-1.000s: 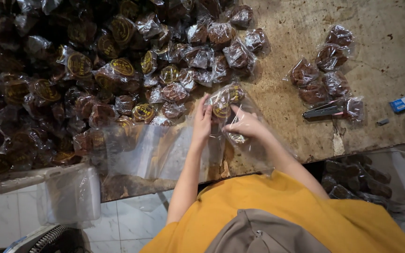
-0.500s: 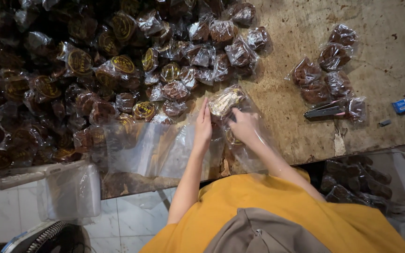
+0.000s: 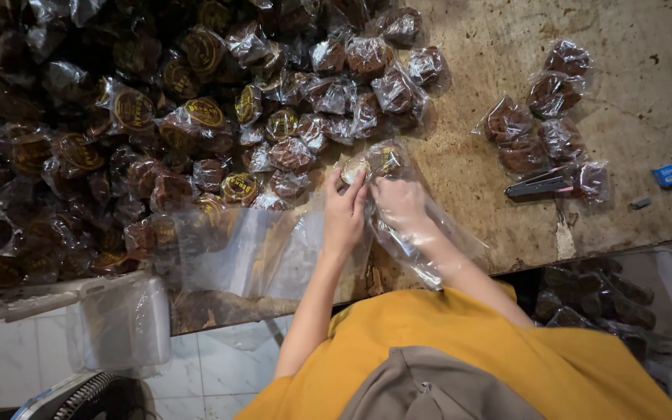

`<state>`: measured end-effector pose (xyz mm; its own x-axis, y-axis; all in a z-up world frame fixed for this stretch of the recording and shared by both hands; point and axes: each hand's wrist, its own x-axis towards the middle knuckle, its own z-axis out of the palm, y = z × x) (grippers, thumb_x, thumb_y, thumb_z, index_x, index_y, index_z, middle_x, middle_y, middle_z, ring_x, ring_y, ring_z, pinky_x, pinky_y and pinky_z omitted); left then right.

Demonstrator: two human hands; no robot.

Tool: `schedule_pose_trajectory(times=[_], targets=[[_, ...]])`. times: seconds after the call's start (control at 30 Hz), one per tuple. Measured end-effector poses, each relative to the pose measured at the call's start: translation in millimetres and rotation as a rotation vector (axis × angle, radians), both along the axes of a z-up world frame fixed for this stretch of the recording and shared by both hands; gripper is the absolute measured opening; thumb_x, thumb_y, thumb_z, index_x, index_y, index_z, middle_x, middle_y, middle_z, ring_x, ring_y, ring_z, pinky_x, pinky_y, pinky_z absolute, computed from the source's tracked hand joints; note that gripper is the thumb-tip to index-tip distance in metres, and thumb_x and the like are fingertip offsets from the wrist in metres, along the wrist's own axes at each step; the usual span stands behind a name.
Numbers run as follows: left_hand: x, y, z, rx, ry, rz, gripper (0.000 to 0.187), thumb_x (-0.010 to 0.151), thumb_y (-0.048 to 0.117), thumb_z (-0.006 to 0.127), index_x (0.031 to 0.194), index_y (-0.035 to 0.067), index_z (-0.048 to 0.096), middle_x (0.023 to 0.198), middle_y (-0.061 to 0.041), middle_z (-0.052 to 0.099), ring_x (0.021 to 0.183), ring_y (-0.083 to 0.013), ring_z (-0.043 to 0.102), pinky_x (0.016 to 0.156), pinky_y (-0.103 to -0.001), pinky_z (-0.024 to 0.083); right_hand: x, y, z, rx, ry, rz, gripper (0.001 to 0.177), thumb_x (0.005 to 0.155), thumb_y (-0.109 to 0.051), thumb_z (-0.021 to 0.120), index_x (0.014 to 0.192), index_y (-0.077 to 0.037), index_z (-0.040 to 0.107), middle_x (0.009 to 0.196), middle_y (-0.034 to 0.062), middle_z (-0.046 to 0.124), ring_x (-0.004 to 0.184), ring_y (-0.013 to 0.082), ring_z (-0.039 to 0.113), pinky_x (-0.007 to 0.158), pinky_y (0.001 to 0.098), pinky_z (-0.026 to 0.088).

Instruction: Packing individually wrapped cakes into larger plastic bags and sealing them with a stapler

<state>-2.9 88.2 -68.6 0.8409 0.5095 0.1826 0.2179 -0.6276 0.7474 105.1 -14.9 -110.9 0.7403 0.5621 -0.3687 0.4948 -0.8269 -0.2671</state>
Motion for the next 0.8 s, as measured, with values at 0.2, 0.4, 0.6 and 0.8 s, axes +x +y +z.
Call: schedule_pose_trajectory(times=[0.2, 0.4, 0.6, 0.8], targets=[[22.2, 27.1, 4.5, 0.442, 0.001, -0.039, 0.024, 0.090, 0.035, 0.074, 0.113, 0.033, 0.078, 0.133, -0.010, 0.054, 0.136, -0.0428, 0.047, 0.113, -0.054, 0.039, -6.5, -5.0, 61.0, -0.088, 0.160, -0.002, 0.053, 0.098, -0.054, 0.038, 0.139, -0.032, 0.061, 0.104, 0.0146, 0.078, 0.103, 0.0404, 0.074, 0.088, 0.0576, 0.055], [45.2, 9.4, 40.8, 0.512, 0.296, -0.409, 0.081, 0.085, 0.000, 0.052, 0.152, 0.044, 0.044, 0.165, -0.004, 0.035, 0.147, -0.0380, 0.040, 0.115, -0.063, 0.034, -30.5, -66.8, 66.9, 0.668, -0.022, -0.166, 0.045, 0.099, -0.028, 0.063, 0.139, -0.008, 0.063, 0.131, 0.0213, 0.066, 0.126, 0.0391, 0.060, 0.106, 0.0478, 0.047], [75.0, 44.9, 31.9, 0.187, 0.192, -0.402, 0.062, 0.100, 0.031, 0.059, 0.157, 0.043, 0.039, 0.146, -0.006, 0.056, 0.119, -0.0404, 0.061, 0.096, -0.056, 0.050, -30.0, -46.1, 144.1, 0.499, 0.028, -0.285, 0.062, 0.102, -0.034, 0.059, 0.154, -0.006, 0.040, 0.135, 0.0312, 0.059, 0.124, 0.0461, 0.060, 0.100, 0.0560, 0.052], [91.2, 52.4, -19.5, 0.196, 0.353, -0.403, 0.047, 0.105, 0.055, 0.046, 0.150, 0.041, 0.048, 0.125, -0.003, 0.069, 0.114, -0.0303, 0.063, 0.094, -0.049, 0.051, 9.4, -18.0, 51.8, 0.451, -0.019, -0.425, 0.049, 0.100, -0.054, 0.059, 0.132, -0.017, 0.060, 0.099, 0.0162, 0.077, 0.102, 0.0378, 0.073, 0.082, 0.0503, 0.055]])
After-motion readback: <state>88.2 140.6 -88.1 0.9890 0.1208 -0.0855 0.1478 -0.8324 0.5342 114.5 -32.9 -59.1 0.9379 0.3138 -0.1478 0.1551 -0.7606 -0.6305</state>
